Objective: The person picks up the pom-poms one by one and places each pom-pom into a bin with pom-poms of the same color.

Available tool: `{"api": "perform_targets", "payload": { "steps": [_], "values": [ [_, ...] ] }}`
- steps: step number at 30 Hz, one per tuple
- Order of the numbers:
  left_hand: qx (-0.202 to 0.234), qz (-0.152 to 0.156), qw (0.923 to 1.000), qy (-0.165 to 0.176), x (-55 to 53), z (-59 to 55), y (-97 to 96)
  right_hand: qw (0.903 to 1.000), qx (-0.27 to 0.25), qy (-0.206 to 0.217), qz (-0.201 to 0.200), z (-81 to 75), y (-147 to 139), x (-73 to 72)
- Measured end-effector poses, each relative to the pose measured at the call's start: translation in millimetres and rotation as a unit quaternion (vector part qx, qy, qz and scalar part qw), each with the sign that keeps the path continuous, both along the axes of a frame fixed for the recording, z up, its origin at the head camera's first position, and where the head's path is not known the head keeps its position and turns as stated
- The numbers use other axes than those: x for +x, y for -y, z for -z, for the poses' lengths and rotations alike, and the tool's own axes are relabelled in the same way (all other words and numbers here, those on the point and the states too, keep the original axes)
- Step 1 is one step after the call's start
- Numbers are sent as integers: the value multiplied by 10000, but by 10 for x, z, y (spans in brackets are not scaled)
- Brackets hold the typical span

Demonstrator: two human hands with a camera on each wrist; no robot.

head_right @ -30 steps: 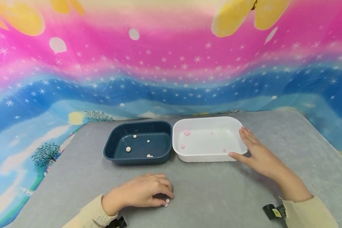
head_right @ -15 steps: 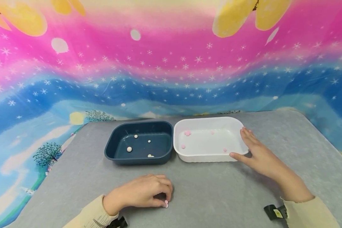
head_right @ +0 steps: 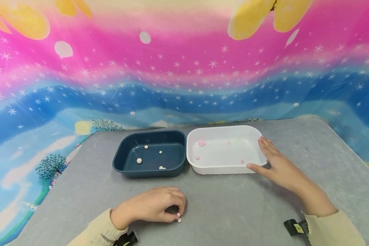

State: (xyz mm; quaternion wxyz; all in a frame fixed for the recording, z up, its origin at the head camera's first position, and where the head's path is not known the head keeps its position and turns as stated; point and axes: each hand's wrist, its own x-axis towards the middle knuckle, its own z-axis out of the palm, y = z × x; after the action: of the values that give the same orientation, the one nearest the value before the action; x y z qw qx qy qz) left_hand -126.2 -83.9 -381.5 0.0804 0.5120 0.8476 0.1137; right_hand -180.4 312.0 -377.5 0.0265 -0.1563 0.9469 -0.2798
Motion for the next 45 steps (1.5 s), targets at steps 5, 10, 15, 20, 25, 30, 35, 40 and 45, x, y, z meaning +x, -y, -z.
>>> {"api": "perform_targets", "payload": {
  "steps": [5, 10, 15, 20, 25, 30, 35, 40, 45],
  "values": [
    [78, -9, 9999, -135, -28, -8, 6, 10000, 27, -90, -9, -1, -3, -10],
    [75, -71, 9999, -137, -38, -43, 5, 9999, 15, -119, -9, 5, -13, -21],
    [113, -63, 9998, -135, -62, -74, -1, 9999, 10, -110, -2, -1, -16, -21],
    [103, -60, 9996, -257, -90, -87, -16, 10000, 5, -67, 5, -11, -15, -10],
    [156, -46, 9994, -319, -112, -102, -31, 10000, 23, -50, -9, -13, -5, -2],
    [258, -1, 9990, -372, -133, -100, -37, 10000, 15, -70, -35, -23, 5, 3],
    [255, 49, 9991, -337, -153, -87, -55, 9999, -10, -102, -32, -13, 5, 13],
    [235, 57, 9989, -397, -167, -85, -70, 10000, 51, -56, -21, -4, 13, 9],
    [264, 15, 9988, -423, -177, -107, -74, 10000, 43, -20, -5, -9, 20, 12]
  ]
}}
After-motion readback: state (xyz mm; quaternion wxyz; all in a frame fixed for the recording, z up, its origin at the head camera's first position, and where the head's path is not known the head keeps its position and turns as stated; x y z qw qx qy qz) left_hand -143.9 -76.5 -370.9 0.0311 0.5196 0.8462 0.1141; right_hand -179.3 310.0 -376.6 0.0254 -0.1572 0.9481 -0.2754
